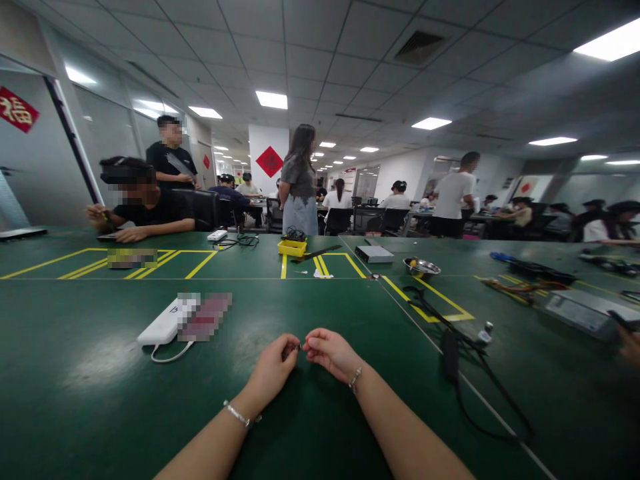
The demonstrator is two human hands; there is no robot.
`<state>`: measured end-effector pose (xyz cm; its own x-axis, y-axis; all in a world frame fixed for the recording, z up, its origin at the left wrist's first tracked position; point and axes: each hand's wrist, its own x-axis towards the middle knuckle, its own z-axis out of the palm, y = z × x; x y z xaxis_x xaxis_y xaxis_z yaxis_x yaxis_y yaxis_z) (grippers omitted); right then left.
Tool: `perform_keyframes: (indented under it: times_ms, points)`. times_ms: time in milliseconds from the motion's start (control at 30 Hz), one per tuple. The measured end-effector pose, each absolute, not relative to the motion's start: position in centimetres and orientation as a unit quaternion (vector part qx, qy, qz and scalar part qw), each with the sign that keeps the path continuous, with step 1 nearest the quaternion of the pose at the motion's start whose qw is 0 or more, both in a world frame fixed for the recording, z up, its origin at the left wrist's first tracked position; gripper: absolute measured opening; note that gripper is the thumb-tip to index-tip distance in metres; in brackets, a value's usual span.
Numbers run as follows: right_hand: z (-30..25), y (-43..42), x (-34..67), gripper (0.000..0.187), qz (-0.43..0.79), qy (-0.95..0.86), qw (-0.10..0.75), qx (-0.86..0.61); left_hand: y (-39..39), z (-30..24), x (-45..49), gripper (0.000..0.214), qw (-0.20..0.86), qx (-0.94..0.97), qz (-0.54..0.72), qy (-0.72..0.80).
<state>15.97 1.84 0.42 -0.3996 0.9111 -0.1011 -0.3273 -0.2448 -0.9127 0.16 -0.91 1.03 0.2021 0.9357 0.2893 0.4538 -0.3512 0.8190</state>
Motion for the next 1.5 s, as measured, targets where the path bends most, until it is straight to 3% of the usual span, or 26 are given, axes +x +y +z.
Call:
perform_keyframes:
  times_ms: [367, 1500]
  points:
    - [0.39, 1.78, 15.97, 0.025, 0.712, -0.442, 0.425, -0.341, -0.54, 0.49, 0.03, 0.026, 0.298, 0.712, 0.420, 0.478]
    - [0.21, 2.07, 16.18, 0.022, 0.726, -0.436, 0.423, -0.323, -0.48, 0.53, 0.17, 0.014, 0.258, 0.742, 0.396, 0.475]
